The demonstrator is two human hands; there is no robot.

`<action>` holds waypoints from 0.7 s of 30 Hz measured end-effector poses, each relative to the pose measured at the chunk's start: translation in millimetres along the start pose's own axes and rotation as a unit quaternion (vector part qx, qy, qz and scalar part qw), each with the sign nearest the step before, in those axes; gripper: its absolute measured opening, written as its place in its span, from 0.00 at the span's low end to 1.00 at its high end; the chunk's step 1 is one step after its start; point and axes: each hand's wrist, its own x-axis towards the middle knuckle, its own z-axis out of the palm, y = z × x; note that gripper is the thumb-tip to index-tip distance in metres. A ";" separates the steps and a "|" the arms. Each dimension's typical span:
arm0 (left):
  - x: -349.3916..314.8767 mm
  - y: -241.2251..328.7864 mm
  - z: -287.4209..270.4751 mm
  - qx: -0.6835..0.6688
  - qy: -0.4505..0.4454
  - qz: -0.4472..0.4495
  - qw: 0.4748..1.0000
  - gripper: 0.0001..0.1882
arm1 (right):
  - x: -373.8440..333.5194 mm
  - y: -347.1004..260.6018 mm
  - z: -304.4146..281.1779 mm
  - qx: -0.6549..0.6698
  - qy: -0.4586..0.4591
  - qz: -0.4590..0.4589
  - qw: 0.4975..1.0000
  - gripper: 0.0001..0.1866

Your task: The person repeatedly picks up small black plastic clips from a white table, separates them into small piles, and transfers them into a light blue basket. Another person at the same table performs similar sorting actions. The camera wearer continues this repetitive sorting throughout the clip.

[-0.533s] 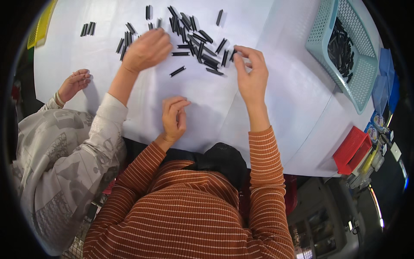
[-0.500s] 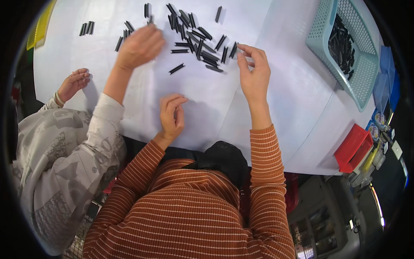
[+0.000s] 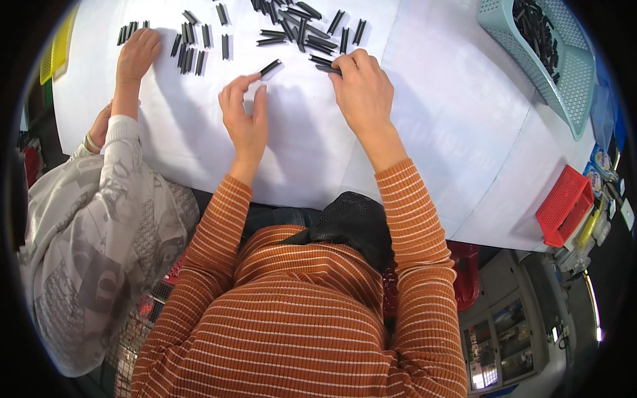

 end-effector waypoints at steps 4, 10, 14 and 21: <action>17.4 -12.2 5.2 0.060 -0.003 0.022 0.998 0.12 | -19.5 0.4 1.7 0.040 0.022 -0.016 0.999 0.10; 19.5 -12.9 3.1 0.055 -0.058 0.032 0.996 0.09 | -26.7 2.0 5.6 0.101 0.061 0.024 0.993 0.09; 7.3 -6.9 1.9 0.030 -0.100 0.081 0.991 0.07 | -31.5 -1.7 8.9 0.091 0.063 0.014 0.994 0.07; 6.1 -6.6 7.1 0.022 -0.080 0.071 0.994 0.09 | -38.0 -0.1 13.9 0.059 0.070 -0.027 0.995 0.07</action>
